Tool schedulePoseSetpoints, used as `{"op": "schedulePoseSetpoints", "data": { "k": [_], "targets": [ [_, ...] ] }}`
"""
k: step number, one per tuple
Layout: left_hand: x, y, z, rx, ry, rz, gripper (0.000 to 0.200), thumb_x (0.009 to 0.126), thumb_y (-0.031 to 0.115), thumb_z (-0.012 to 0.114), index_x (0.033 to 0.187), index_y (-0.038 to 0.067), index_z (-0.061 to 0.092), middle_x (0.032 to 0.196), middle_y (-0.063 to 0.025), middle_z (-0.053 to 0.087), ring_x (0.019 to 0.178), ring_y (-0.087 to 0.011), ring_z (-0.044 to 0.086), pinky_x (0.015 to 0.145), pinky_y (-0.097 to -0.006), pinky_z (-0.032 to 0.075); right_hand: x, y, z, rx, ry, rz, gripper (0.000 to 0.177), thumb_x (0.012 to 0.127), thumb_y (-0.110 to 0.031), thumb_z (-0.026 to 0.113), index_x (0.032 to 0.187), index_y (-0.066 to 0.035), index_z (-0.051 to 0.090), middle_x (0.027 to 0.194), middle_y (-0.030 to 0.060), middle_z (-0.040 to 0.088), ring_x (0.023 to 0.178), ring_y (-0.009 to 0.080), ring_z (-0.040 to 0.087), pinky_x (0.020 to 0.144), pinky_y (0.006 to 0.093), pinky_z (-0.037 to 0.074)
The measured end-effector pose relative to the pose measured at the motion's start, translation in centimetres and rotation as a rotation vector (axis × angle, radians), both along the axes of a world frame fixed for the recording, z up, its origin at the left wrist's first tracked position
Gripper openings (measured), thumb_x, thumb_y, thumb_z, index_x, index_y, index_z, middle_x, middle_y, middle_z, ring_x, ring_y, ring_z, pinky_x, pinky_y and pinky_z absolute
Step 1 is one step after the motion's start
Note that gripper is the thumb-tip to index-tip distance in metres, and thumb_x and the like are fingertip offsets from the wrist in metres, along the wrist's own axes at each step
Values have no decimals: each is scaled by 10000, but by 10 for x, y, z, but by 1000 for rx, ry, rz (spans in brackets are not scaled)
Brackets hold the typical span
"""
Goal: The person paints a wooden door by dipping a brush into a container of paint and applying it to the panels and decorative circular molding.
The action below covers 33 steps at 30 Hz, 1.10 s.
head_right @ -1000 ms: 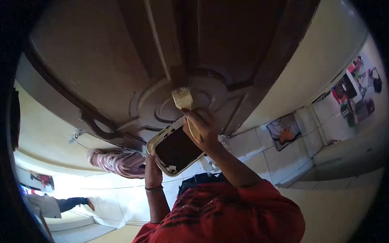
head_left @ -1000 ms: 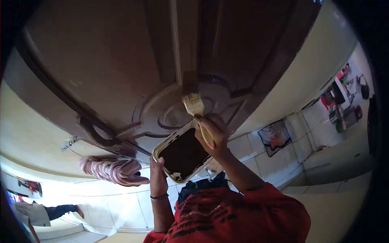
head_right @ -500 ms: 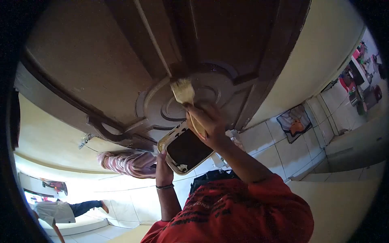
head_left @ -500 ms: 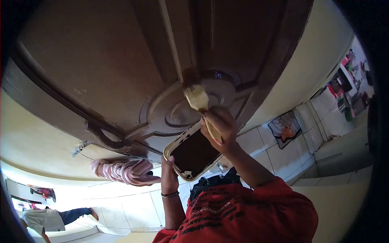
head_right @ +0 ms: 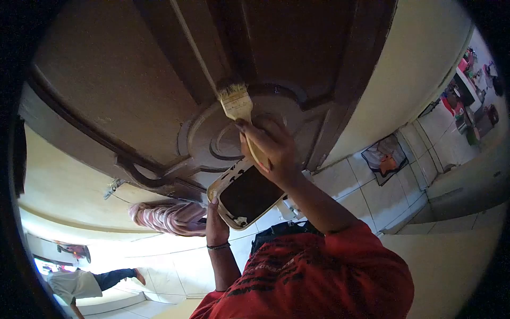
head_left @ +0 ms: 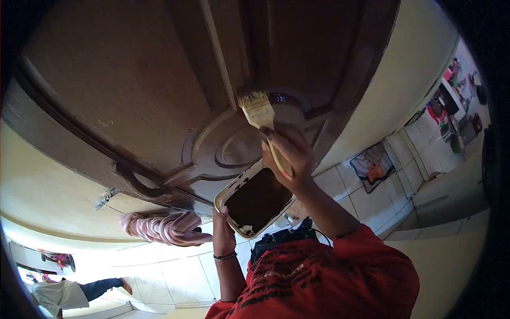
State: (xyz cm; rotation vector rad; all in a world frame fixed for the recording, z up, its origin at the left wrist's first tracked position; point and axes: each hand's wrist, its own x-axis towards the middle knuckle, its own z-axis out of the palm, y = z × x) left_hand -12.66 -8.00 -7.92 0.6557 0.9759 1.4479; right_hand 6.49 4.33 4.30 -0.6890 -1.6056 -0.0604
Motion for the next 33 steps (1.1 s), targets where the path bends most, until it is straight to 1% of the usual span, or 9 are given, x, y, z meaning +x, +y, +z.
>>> {"op": "schedulePoseSetpoints", "data": {
  "k": [8, 11, 17, 20, 23, 25, 26, 29, 33],
  "targets": [
    [-2, -5, 6, -17, -97, -20, 577, 988, 405, 464, 1397, 3, 406, 1379, -133, 511, 1274, -236, 489, 1089, -364, 360, 9, -13, -27, -137, 32, 46, 325, 709, 37, 738, 1018, -26, 660, 930, 118, 634, 826, 274, 648, 712, 359, 525],
    [-5, -3, -3, -19, -73, -45, 578, 989, 409, 461, 1398, 4, 405, 1383, -132, 508, 1276, -235, 489, 1091, -363, 359, 9, -1, -15, -6, 50, 53, 300, 727, 36, 733, 1011, -27, 660, 948, 124, 637, 822, 270, 652, 708, 355, 524],
    [0, -6, 8, -60, -77, -6, 583, 993, 414, 460, 1415, 18, 384, 1409, -136, 484, 1297, -250, 465, 1099, -383, 357, 27, -22, -31, -198, 65, 151, 265, 758, 8, 745, 1008, -20, 662, 921, 137, 654, 786, 261, 654, 705, 339, 525],
    [4, -8, 10, -54, -55, -10, 583, 988, 401, 479, 1411, 11, 390, 1400, -138, 494, 1294, -255, 471, 1099, -384, 358, 47, -46, -44, -286, 234, 245, 221, 779, -30, 756, 980, -4, 668, 883, 105, 661, 770, 200, 648, 683, 316, 513],
    [9, -4, 2, -60, -35, -6, 573, 986, 390, 487, 1397, 0, 407, 1386, -133, 509, 1282, -255, 483, 1098, -385, 358, 70, -65, -47, -621, 171, 330, 189, 805, -116, 760, 960, -31, 692, 847, 104, 694, 762, 200, 675, 696, 329, 514],
    [19, 1, -4, 3, -9, -1, 559, 985, 376, 492, 1385, -7, 422, 1376, -128, 519, 1268, -252, 495, 1096, -386, 360, 86, -66, -41, -951, 124, 377, 182, 801, -109, 776, 872, 24, 674, 774, 55, 676, 719, 78, 619, 650, 252, 488],
    [23, 2, -11, -8, 1, 3, 544, 991, 373, 476, 1377, -8, 432, 1378, -127, 517, 1266, -248, 496, 1091, -386, 364, 92, -65, -43, -1025, 65, 261, 215, 805, -143, 780, 862, 34, 673, 730, 42, 674, 684, 69, 613, 635, 239, 488],
    [53, 6, 4, 52, 21, -80, 483, 963, 243, 527, 1365, 7, 401, 1313, -124, 520, 1221, -218, 496, 1058, -358, 374, 115, -59, -42, -971, -25, 239, 223, 813, -166, 776, 877, 24, 678, 736, 44, 678, 688, 68, 605, 629, 251, 488],
    [90, 7, 18, 15, 25, -47, 542, 929, 279, 569, 1361, 2, 395, 1292, -128, 524, 1211, -221, 505, 1039, -352, 395, 132, -51, -41, -1044, -129, 348, 226, 809, -167, 773, 910, 15, 684, 789, 79, 698, 734, 93, 624, 678, 269, 498]
  ]
}}
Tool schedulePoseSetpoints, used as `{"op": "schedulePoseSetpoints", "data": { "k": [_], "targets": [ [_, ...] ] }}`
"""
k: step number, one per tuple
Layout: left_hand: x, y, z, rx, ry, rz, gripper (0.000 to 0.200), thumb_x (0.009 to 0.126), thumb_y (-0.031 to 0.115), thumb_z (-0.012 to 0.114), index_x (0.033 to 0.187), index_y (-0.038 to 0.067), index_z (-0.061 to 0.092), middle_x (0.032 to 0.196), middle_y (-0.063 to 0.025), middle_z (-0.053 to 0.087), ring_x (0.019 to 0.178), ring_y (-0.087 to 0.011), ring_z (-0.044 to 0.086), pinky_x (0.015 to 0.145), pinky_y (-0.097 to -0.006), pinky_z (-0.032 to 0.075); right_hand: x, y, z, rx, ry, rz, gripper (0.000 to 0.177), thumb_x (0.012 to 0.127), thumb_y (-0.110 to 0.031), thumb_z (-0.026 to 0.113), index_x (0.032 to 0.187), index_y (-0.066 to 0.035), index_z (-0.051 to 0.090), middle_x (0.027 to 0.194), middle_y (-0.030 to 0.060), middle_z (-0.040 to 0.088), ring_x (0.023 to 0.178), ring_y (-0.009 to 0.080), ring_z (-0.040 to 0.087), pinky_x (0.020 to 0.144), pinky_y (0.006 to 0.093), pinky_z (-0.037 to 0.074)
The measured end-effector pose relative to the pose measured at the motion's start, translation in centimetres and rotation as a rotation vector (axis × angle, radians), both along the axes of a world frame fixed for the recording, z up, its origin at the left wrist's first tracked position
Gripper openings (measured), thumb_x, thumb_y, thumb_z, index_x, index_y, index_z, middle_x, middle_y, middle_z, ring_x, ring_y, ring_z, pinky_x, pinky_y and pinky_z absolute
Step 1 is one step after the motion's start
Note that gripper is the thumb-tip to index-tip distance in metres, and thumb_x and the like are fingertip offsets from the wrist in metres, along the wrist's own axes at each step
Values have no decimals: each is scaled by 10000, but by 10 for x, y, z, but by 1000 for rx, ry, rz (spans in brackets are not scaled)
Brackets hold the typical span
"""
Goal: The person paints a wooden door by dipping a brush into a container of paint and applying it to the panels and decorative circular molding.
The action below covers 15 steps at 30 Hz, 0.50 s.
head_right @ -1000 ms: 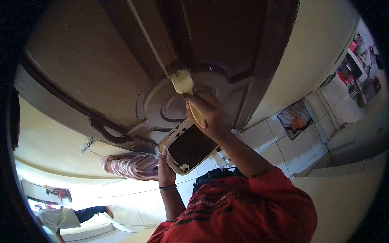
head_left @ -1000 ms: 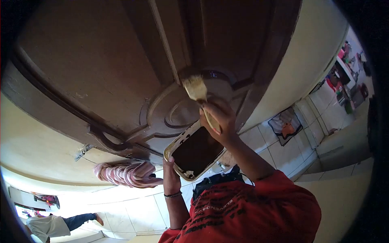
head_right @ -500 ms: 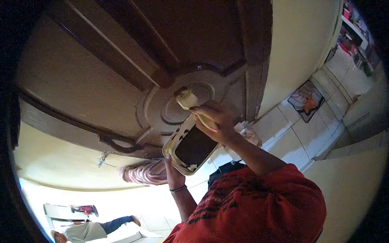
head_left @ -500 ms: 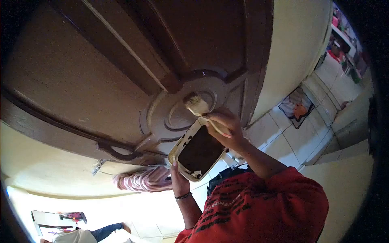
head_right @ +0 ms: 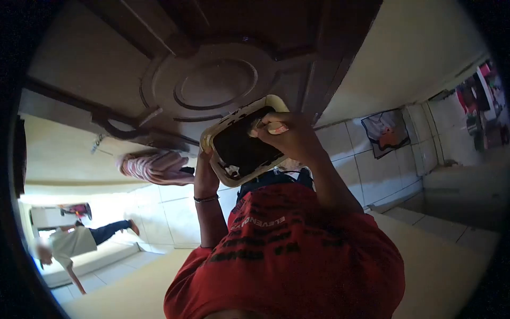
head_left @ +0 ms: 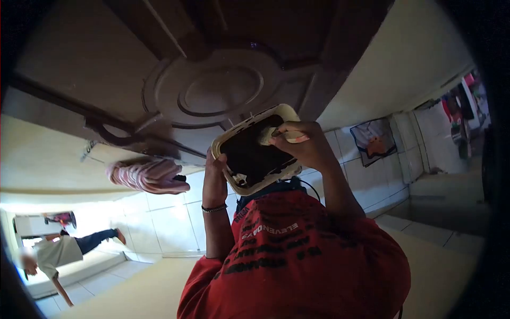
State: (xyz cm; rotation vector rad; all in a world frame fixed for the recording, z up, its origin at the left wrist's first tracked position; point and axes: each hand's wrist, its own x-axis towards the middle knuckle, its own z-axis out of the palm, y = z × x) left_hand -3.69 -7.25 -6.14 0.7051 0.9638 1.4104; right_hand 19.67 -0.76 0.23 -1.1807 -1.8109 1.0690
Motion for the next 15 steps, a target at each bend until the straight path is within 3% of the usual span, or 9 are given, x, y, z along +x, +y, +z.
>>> {"op": "schedulePoseSetpoints", "data": {
  "k": [3, 13, 15],
  "targets": [
    [21, -3, 8, 11, 93, 25, 675, 871, 374, 643, 1360, -13, 384, 1270, -124, 531, 1194, -220, 520, 1014, -350, 425, 10, 4, 2, -29, -65, 68, 235, 805, -162, 770, 913, 24, 677, 790, 90, 692, 725, 106, 626, 684, 269, 497],
    [65, 4, 5, -48, 122, 145, 715, 868, 408, 657, 1371, -13, 369, 1272, -135, 532, 1176, -219, 545, 962, -329, 477, 56, 19, -10, 35, -53, 107, 208, 776, -104, 736, 937, 10, 670, 810, 104, 688, 738, 144, 652, 682, 287, 502],
    [70, 7, 6, -16, 102, 112, 706, 875, 402, 646, 1375, -11, 367, 1284, -136, 525, 1179, -220, 544, 961, -327, 480, 63, 25, -13, 109, -131, 106, 202, 773, -148, 726, 917, -19, 664, 741, 145, 654, 666, 233, 660, 620, 333, 498]
  ]
}}
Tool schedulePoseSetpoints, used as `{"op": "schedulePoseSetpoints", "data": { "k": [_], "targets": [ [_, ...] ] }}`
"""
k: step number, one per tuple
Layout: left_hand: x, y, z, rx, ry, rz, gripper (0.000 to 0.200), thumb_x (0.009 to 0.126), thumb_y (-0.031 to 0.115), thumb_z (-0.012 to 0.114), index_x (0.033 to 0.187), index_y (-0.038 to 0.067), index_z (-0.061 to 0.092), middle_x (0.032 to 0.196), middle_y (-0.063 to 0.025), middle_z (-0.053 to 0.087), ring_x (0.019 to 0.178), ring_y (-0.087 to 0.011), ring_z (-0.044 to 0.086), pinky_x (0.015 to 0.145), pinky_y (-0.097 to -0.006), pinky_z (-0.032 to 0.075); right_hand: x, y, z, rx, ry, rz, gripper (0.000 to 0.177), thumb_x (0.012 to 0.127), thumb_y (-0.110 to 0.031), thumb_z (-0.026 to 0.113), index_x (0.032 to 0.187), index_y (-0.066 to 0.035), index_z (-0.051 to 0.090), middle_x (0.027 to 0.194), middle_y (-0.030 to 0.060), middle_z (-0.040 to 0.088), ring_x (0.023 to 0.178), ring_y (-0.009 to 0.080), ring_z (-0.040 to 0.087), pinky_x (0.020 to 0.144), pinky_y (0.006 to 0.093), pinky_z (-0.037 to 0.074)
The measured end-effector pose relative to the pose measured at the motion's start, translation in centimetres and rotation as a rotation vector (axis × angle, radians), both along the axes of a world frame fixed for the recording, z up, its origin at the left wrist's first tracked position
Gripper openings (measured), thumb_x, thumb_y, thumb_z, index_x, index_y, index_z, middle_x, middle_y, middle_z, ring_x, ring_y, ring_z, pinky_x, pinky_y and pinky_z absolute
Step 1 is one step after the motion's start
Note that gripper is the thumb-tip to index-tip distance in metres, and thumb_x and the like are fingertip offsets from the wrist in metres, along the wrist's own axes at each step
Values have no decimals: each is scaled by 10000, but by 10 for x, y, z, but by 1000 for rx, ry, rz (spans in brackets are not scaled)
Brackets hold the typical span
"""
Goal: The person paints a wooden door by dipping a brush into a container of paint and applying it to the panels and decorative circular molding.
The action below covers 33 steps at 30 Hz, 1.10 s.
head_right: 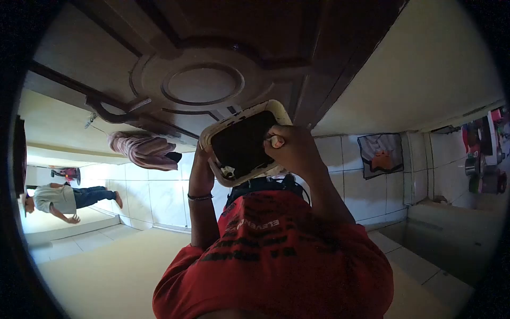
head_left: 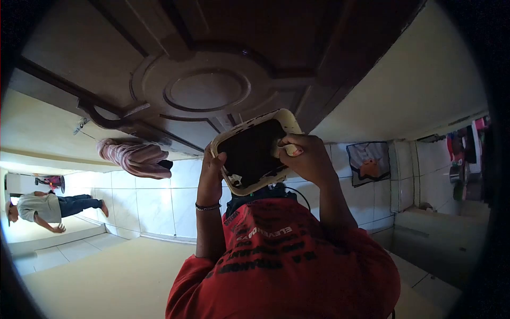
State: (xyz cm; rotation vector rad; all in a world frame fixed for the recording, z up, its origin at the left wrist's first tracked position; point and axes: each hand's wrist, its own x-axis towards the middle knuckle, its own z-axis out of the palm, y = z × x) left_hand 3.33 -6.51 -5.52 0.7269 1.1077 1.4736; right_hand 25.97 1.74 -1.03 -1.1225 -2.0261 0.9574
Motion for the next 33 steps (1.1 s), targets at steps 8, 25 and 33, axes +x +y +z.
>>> {"op": "schedulePoseSetpoints", "data": {
  "k": [8, 25, 33],
  "targets": [
    [3, 4, -4, -27, 6, 2, 693, 882, 409, 635, 1368, -10, 374, 1288, -131, 525, 1178, -215, 548, 942, -331, 496, 8, 1, -7, -68, 44, -67, 201, 771, -136, 721, 930, -26, 668, 774, 156, 656, 705, 258, 671, 642, 344, 505],
    [-71, 7, -15, 59, -151, 27, 577, 999, 392, 431, 1421, 2, 371, 1412, -140, 472, 1304, -248, 457, 1102, -388, 350, -80, 17, -20, 397, 578, -48, 229, 807, -39, 742, 1029, -35, 685, 986, 121, 686, 888, 227, 665, 775, 343, 525],
    [-100, -2, -5, 5, -232, 128, 557, 990, 346, 434, 1417, -5, 361, 1404, -148, 473, 1299, -257, 463, 1097, -386, 347, -134, 39, -1, 650, 537, -109, 231, 779, 21, 733, 994, -41, 677, 957, 94, 696, 875, 229, 663, 765, 333, 522]
  ]
}}
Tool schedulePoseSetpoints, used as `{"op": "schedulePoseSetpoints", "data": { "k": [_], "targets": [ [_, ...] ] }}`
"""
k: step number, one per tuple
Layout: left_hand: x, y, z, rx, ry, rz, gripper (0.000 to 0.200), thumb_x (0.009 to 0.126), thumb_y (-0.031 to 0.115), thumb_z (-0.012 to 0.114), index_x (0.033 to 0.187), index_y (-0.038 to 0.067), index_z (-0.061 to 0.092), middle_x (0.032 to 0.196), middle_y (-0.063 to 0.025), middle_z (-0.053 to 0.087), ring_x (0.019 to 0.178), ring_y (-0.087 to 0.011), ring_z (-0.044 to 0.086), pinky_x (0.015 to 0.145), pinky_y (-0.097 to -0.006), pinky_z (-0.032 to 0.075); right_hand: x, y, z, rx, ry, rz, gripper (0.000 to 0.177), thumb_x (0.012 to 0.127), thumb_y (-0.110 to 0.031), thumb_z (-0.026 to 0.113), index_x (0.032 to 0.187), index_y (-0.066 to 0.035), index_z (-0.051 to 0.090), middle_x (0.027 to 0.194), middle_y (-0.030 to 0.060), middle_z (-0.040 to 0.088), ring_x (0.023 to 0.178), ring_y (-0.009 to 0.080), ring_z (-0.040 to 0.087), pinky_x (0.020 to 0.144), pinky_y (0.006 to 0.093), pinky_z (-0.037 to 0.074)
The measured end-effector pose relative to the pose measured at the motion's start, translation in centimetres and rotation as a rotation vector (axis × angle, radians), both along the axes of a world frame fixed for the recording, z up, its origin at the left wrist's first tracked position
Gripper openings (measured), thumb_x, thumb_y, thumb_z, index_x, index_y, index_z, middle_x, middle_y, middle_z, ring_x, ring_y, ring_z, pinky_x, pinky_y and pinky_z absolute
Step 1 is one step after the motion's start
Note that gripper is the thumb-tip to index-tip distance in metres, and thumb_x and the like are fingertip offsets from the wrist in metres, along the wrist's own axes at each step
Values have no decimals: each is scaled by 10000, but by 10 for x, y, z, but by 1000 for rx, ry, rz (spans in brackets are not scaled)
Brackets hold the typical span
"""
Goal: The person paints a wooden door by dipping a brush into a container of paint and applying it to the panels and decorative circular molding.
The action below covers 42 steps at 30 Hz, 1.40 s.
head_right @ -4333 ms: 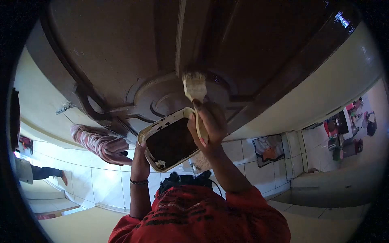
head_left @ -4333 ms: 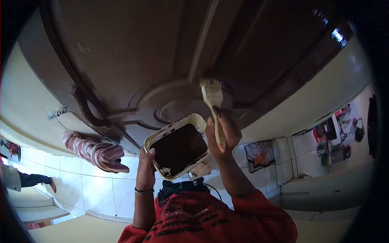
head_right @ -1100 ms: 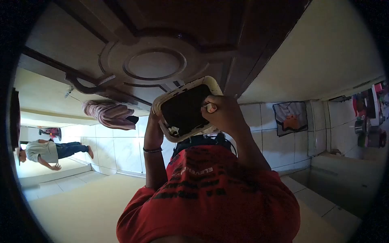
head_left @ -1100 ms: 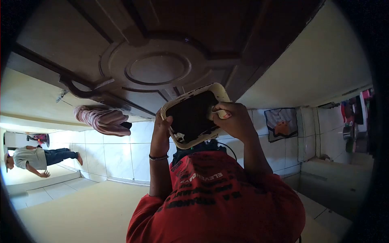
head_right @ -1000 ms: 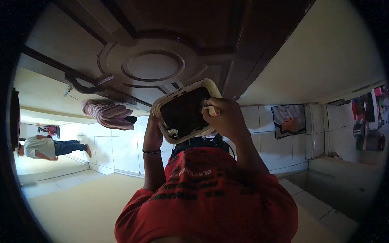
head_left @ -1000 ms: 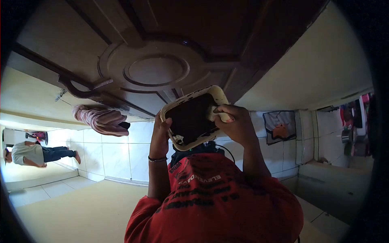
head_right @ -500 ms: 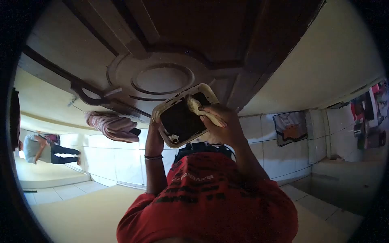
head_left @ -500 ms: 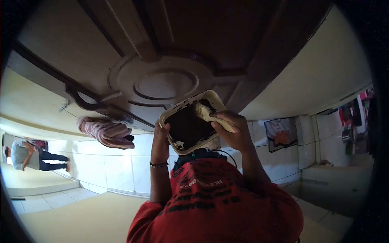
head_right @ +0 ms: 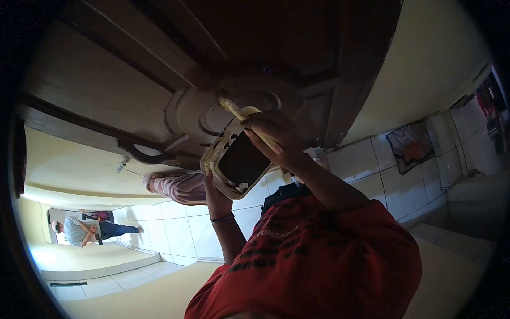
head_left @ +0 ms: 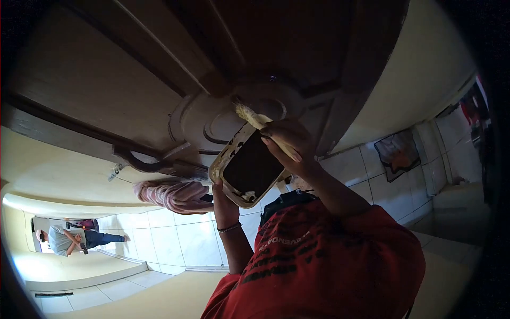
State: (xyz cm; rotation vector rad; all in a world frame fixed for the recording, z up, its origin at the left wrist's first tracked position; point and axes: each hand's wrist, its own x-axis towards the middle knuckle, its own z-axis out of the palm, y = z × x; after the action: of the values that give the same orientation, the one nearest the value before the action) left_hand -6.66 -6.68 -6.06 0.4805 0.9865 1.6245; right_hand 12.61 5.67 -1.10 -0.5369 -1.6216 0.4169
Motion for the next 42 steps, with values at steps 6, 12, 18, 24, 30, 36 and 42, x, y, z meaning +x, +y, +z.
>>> {"op": "schedulePoseSetpoints", "data": {
  "k": [6, 12, 18, 24, 30, 36, 42],
  "targets": [
    [-5, 0, 4, -3, 25, -28, 570, 982, 371, 451, 1409, 0, 378, 1402, -149, 475, 1299, -259, 462, 1098, -391, 345, -5, 5, -1, 7, 19, -105, 203, 794, 13, 724, 982, -45, 678, 958, 97, 696, 861, 231, 659, 756, 340, 518],
    [-7, 6, -4, -27, 3, -57, 580, 984, 396, 444, 1402, -3, 388, 1394, -147, 484, 1290, -261, 469, 1096, -385, 347, 16, -3, -12, -75, 71, -312, 191, 769, 11, 726, 941, -58, 681, 928, 105, 681, 833, 269, 651, 727, 362, 522],
    [-9, 6, -8, -58, -11, -59, 567, 993, 393, 425, 1394, -8, 399, 1392, -143, 487, 1281, -254, 475, 1094, -382, 346, -7, -1, 9, 32, 23, -202, 217, 769, 38, 723, 966, -35, 667, 947, 115, 687, 834, 247, 658, 732, 347, 517],
    [-9, 8, -4, -40, 36, -86, 601, 973, 436, 469, 1406, 25, 394, 1400, -131, 484, 1293, -267, 465, 1096, -403, 356, -6, 4, 7, 41, 21, -212, 221, 754, 29, 730, 949, -55, 670, 939, 93, 688, 843, 246, 650, 738, 360, 513],
    [-12, 8, -11, -20, 46, -97, 605, 979, 435, 448, 1412, 16, 384, 1407, -133, 478, 1302, -267, 457, 1106, -401, 343, 12, -7, -11, -73, 67, -400, 215, 753, 28, 721, 939, -65, 665, 955, 81, 692, 854, 242, 648, 766, 359, 509],
    [-15, 12, -16, -30, 39, -117, 602, 987, 426, 435, 1421, 15, 373, 1415, -135, 471, 1314, -265, 446, 1114, -399, 331, -22, -5, 6, 67, 1, -187, 228, 753, 6, 738, 955, -79, 674, 966, 62, 687, 846, 235, 641, 766, 363, 501],
    [-19, 13, -20, 7, 43, -133, 546, 991, 347, 450, 1420, 22, 362, 1378, -135, 492, 1279, -245, 481, 1085, -383, 365, 6, -2, -18, 7, 4, -334, 245, 747, 4, 746, 968, -78, 683, 954, 65, 691, 878, 234, 628, 785, 376, 488]
  ]
}}
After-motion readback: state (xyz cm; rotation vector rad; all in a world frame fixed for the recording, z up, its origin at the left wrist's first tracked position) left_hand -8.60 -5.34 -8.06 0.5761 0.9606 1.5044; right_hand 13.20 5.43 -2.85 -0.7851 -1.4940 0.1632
